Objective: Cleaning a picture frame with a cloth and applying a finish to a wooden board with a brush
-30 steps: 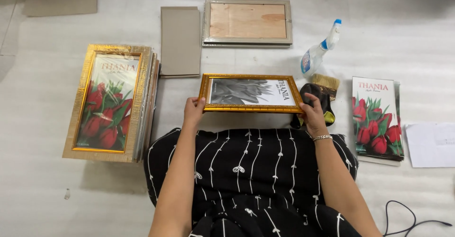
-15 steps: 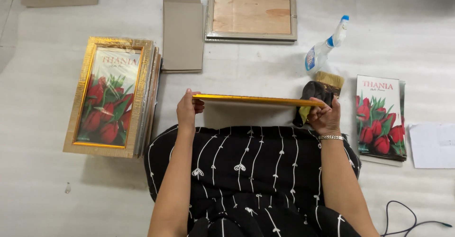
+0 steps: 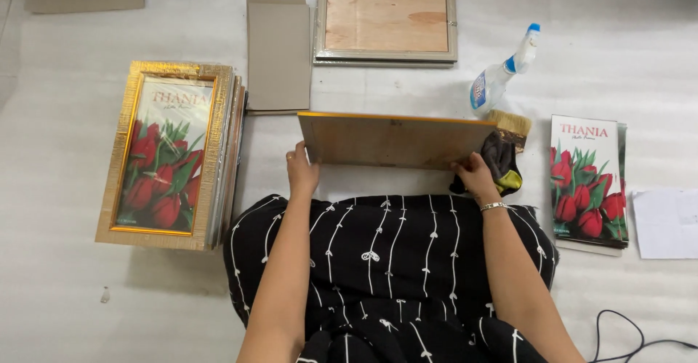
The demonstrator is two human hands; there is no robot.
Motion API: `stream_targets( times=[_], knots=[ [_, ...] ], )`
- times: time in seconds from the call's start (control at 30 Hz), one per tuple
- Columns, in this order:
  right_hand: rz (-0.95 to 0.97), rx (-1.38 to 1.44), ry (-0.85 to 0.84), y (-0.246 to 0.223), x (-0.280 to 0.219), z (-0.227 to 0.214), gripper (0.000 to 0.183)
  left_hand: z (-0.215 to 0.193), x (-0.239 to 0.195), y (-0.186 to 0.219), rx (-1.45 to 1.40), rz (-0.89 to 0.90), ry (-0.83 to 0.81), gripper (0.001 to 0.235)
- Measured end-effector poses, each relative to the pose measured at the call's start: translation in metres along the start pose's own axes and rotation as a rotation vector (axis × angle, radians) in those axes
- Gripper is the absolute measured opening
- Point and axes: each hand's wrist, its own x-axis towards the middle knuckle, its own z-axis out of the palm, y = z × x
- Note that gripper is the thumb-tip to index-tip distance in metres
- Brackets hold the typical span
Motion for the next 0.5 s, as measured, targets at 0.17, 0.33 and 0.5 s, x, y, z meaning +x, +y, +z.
stream_targets(
  times=[0.17,0.33,0.5],
  knots=[
    [0.0,-0.33,0.043,-0.013,-0.004,0.007,0.065,-0.007,0.004,0.006,0.021,-0.003,-0.025,0.043],
    [0.003,-0.383,0.038,-0.013,-0.005,0.007,0.058,0.013,0.018,-0.027,0.028,-0.05,-0.113,0.041],
    [0.019,-0.418,0.078,0.025,0.017,0.006,0.055,0.036,0.03,-0.058,0.038,-0.115,-0.206,0.046]
  ],
)
